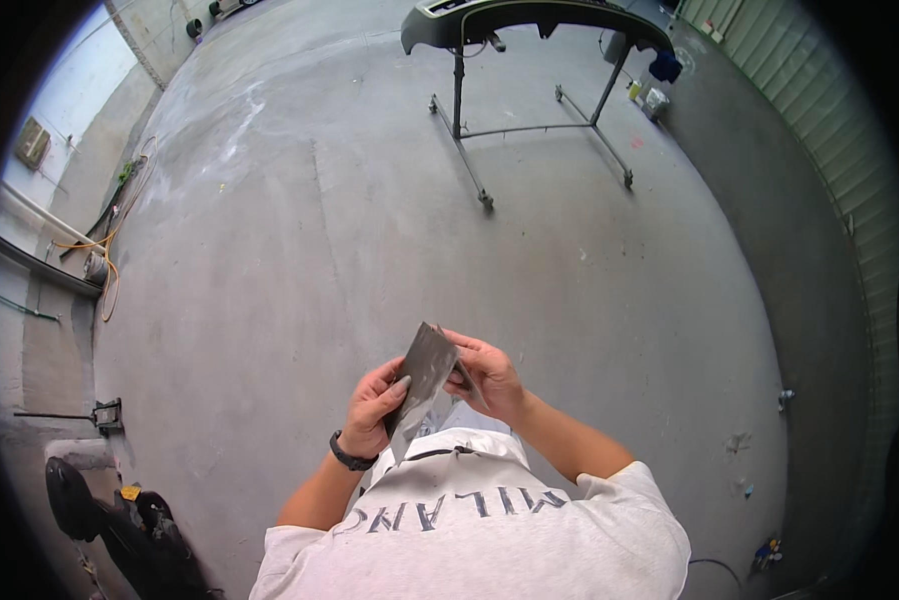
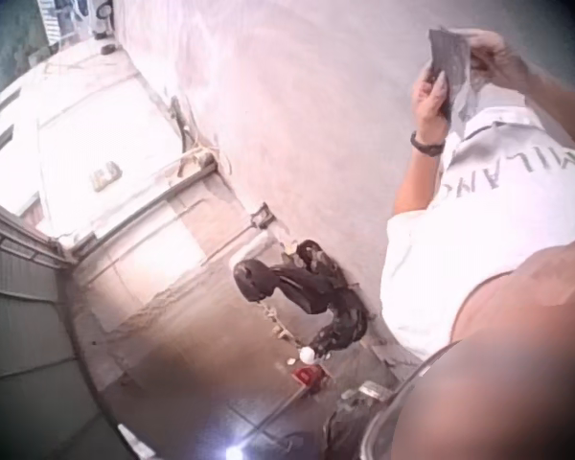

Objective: The person sands a car bumper mounted on a stand using a sanding block and a scraper. They move around the bumper, sanding different sections and occasionally scraping the surface.

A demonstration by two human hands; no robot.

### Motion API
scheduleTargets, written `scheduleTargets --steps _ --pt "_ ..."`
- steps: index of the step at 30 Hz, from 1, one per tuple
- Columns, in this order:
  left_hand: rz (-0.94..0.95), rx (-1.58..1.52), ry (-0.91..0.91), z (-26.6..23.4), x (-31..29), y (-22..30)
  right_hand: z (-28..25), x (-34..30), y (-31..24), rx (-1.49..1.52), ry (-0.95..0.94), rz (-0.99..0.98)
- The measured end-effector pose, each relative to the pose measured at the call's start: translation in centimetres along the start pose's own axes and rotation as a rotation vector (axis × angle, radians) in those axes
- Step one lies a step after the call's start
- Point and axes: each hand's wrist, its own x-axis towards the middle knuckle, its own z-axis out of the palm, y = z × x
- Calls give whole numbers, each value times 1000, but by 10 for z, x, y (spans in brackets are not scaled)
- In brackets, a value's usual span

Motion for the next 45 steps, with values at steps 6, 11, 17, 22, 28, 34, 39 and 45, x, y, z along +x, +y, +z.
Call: scheduleTargets --steps 6,11,17,22,28,34,39,45 --pt "273 -182 -39 -64 154 82 -32 172 -122 -231 -80 123" --pt "132 -176 -129 -130 303 144 -81 283 -197 -405 121 50" --pt "-10 91 -116 -190 476 274 -66 383 -296 -639 178 -137" --pt "-153 327 -261 -231 599 346 -73 492 -357 -939 404 -162" --pt "6 558 157 -349 700 439 -130 679 -440 -814 511 -164" --pt "-336 485 -207 -437 669 520 -137 865 -515 -726 482 -112" --pt "-464 697 -70 -560 721 563 -152 944 -511 -767 513 -217" --pt "-132 1615 -471 -622 914 671 -126 951 -481 -363 786 -407"
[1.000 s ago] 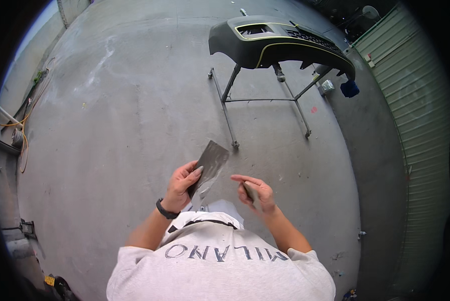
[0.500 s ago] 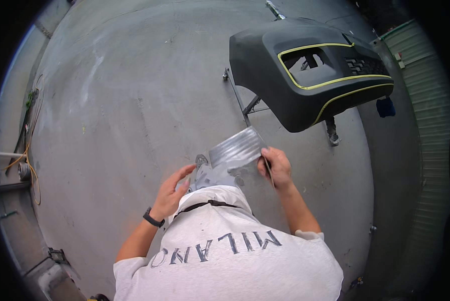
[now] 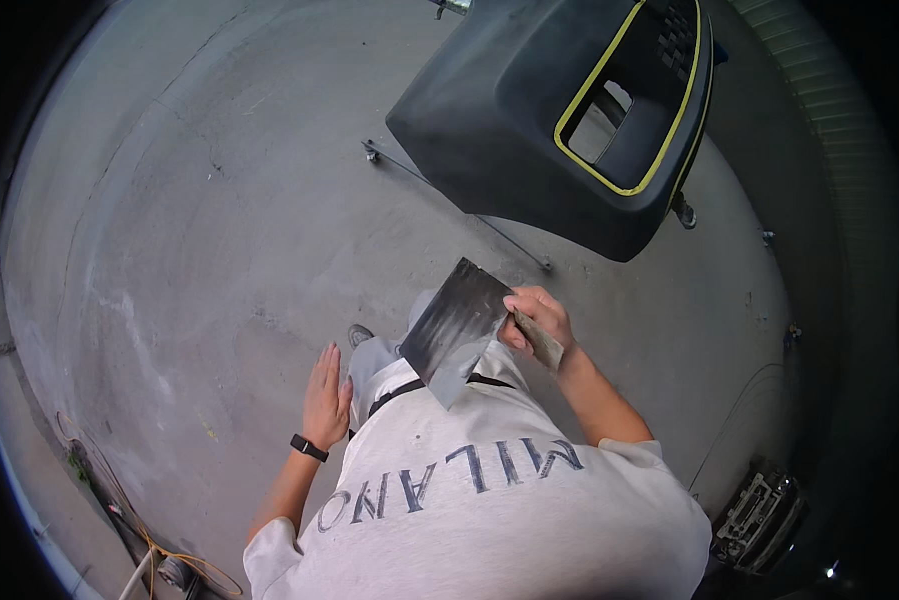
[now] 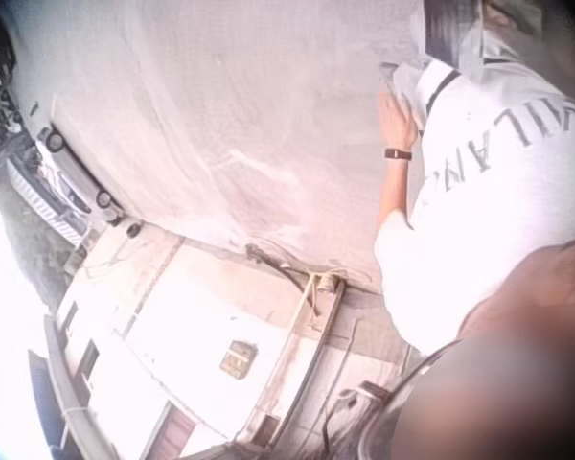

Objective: The person sands a car bumper mounted on a stand using a sanding block and a scraper. They move around the bumper, sanding different sections and occasionally scraping the surface.

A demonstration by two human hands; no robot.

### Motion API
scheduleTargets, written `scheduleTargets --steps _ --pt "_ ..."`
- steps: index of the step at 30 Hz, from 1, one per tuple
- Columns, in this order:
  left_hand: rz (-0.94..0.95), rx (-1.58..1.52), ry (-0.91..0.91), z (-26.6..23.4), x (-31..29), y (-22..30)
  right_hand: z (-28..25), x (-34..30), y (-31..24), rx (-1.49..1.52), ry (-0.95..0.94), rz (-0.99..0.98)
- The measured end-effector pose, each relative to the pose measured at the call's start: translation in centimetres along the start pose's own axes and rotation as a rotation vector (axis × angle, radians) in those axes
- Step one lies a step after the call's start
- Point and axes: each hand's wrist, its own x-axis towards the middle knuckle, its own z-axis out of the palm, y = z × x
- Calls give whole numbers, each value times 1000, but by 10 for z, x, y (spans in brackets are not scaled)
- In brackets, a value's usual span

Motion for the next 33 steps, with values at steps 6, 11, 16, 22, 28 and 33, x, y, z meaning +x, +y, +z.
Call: scheduleTargets --steps 6,11,16,22,28,33 --pt "833 606 -103 -78 231 54 26 -31 6 164 297 -215" --pt "1306 501 -23 -29 351 180 31 -27 1 208 462 -301" --pt "1460 626 -56 20 399 186 21 -13 41 174 635 -300" --pt "1487 691 -75 31 427 101 15 22 100 224 794 -379" --pt "1510 565 -102 50 449 89 37 34 127 361 1041 -373" --pt "1216 397 -284 48 439 69 35 39 142 326 1103 -380"
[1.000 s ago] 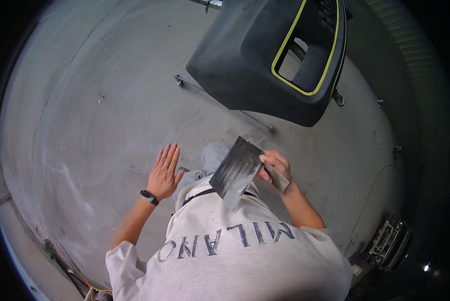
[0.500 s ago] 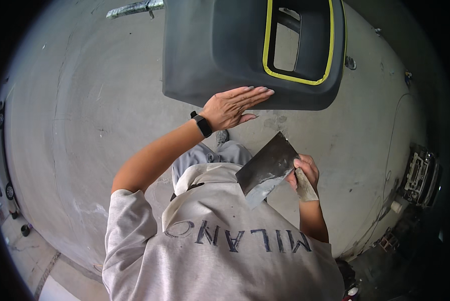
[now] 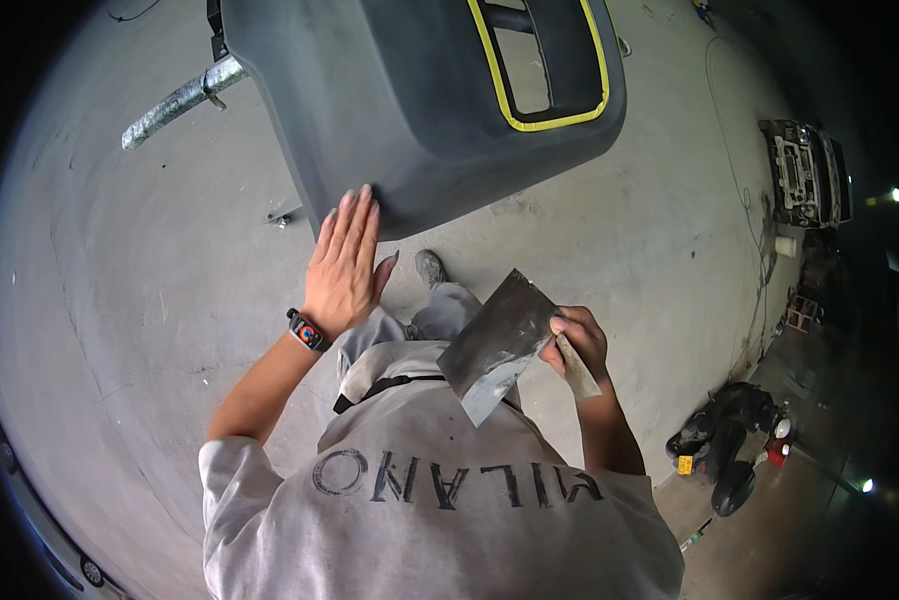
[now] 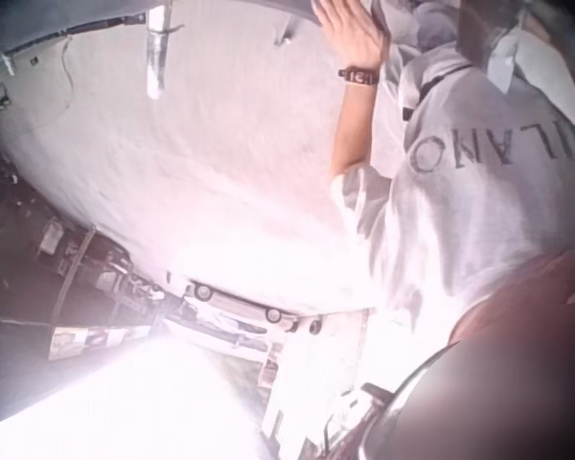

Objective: The person sands a car bumper mounted on a stand using a sanding block and a scraper. They move around the bumper, sanding different sections and occasionally scraping the surface.

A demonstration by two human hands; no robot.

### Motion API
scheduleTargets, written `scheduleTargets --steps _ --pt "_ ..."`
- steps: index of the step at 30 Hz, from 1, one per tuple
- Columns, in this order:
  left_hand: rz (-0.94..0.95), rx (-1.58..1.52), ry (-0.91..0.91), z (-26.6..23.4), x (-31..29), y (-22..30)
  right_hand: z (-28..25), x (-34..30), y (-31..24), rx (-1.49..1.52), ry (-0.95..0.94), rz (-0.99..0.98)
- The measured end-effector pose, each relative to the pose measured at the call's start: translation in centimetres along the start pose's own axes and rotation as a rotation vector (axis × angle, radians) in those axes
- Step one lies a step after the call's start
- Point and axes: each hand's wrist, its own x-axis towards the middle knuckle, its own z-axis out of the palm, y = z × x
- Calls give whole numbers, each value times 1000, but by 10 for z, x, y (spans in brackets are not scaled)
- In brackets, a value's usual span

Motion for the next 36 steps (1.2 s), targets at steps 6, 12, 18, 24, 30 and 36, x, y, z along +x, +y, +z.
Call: scheduleTargets --steps 6,12,18,24,30,36 --pt "-600 -1811 -541 -30 -33 45 31 13 24 -280 -12 -102" --pt "-609 -1870 -422 -56 -21 71 45 32 20 156 359 -152" --pt "-681 -1975 -169 -66 0 121 47 49 25 -177 131 -629" --pt "-563 -1592 157 -93 18 109 9 40 -27 -532 54 -789" --pt "-483 -1288 311 -96 22 123 32 17 -62 -1162 9 -1426" --pt "-437 -1100 366 -94 18 117 62 14 -40 -1235 98 -1355"
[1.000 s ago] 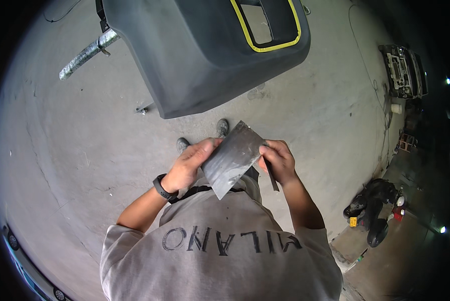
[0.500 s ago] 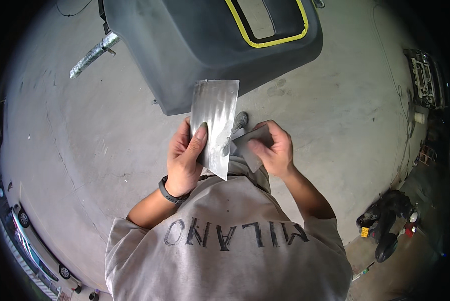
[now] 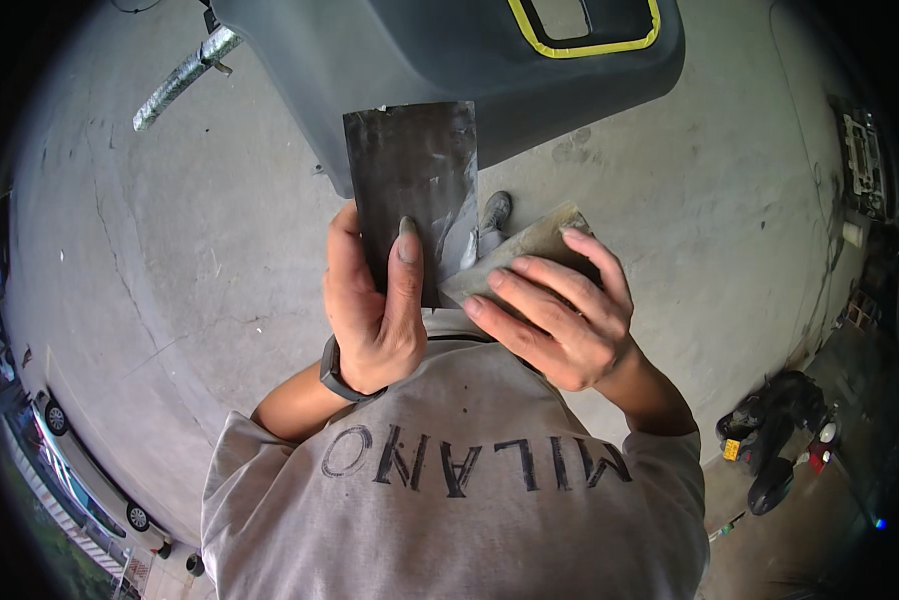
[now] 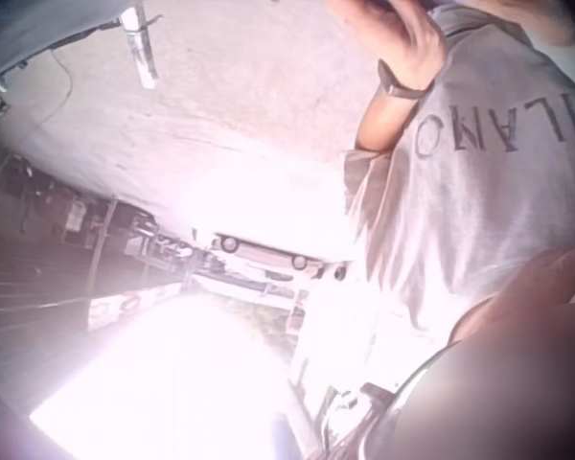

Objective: The person sands a car bumper mounted on a stand using a sanding block and a scraper. They move around the bumper, sanding different sections and occasionally scraping the surface.

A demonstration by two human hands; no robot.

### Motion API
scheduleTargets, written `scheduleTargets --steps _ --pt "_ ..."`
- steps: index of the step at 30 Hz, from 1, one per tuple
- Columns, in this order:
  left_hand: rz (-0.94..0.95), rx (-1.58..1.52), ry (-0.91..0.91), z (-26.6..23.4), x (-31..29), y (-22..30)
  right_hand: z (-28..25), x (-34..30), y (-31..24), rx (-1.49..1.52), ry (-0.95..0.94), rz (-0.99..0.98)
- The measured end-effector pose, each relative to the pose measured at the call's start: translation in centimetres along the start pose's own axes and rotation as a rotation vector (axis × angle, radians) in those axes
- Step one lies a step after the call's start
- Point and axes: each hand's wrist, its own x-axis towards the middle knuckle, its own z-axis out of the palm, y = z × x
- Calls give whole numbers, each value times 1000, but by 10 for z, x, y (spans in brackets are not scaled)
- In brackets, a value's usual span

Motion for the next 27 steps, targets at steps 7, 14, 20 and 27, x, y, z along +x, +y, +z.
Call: scheduleTargets --steps 7,14,20,27 --pt "-222 -473 197 -83 17 -58 31 -49 7 701 174 756" --pt "-520 -708 267 -141 17 -179 71 -63 37 481 411 634" --pt "-490 -835 128 -121 33 -192 101 -23 81 -357 405 172" --pt "-564 -844 207 -101 35 -165 113 -9 92 -369 445 180"
